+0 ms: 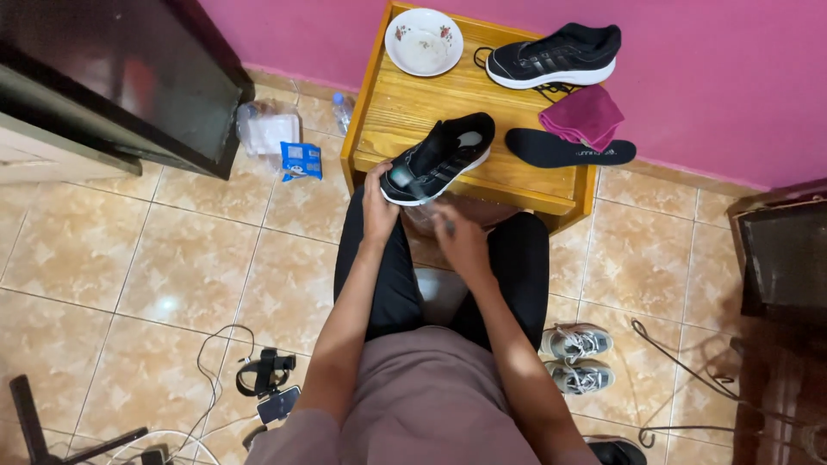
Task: Cleaning the white rubber sole of a black sneaker using a brush and cleaning solution from a bowl.
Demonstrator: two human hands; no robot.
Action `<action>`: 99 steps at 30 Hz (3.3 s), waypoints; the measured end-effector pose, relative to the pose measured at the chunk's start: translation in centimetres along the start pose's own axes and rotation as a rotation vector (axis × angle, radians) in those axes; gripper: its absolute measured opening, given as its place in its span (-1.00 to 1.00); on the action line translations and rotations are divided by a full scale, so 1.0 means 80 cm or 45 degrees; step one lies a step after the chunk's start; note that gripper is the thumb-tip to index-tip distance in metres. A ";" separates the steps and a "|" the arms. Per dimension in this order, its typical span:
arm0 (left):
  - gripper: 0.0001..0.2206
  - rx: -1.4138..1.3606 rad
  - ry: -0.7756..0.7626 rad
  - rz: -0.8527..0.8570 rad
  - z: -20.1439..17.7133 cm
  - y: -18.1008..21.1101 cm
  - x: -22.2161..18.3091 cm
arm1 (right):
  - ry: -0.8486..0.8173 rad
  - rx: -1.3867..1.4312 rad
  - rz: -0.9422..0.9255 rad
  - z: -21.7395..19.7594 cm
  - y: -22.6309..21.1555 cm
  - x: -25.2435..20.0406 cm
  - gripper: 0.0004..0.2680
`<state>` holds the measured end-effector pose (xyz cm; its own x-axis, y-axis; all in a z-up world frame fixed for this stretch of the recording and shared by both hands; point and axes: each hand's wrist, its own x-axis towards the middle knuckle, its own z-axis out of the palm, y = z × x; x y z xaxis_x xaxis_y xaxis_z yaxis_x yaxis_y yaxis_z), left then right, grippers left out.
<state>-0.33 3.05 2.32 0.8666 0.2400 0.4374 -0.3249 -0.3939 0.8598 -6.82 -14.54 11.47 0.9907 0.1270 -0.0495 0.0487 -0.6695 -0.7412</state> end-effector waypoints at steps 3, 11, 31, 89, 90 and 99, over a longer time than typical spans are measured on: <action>-0.43 0.041 -0.051 0.034 -0.003 -0.012 -0.003 | -0.056 -0.080 -0.027 -0.004 -0.041 -0.012 -0.76; -0.44 0.042 -0.084 0.100 -0.006 -0.008 0.000 | 0.055 0.136 0.006 0.006 -0.040 -0.040 -0.77; -0.41 0.027 -0.074 0.042 -0.007 0.005 0.008 | 0.179 -0.070 -0.054 0.018 -0.027 -0.024 -0.80; -0.44 -0.100 -0.159 -0.335 -0.004 -0.002 0.007 | 0.337 -0.030 -0.116 0.040 0.031 -0.037 -0.78; -0.45 -0.139 -0.145 -0.318 -0.005 -0.003 0.011 | 0.393 0.009 -0.045 0.038 0.039 -0.029 -0.79; -0.46 -0.226 -0.144 -0.468 -0.007 -0.001 0.007 | 0.531 -0.070 -0.126 0.028 0.105 0.008 -0.77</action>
<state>-0.05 3.71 2.66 0.9699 0.2334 0.0699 -0.0380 -0.1386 0.9896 -6.04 -18.47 3.70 0.9470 -0.1066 0.3031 0.1415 -0.7086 -0.6913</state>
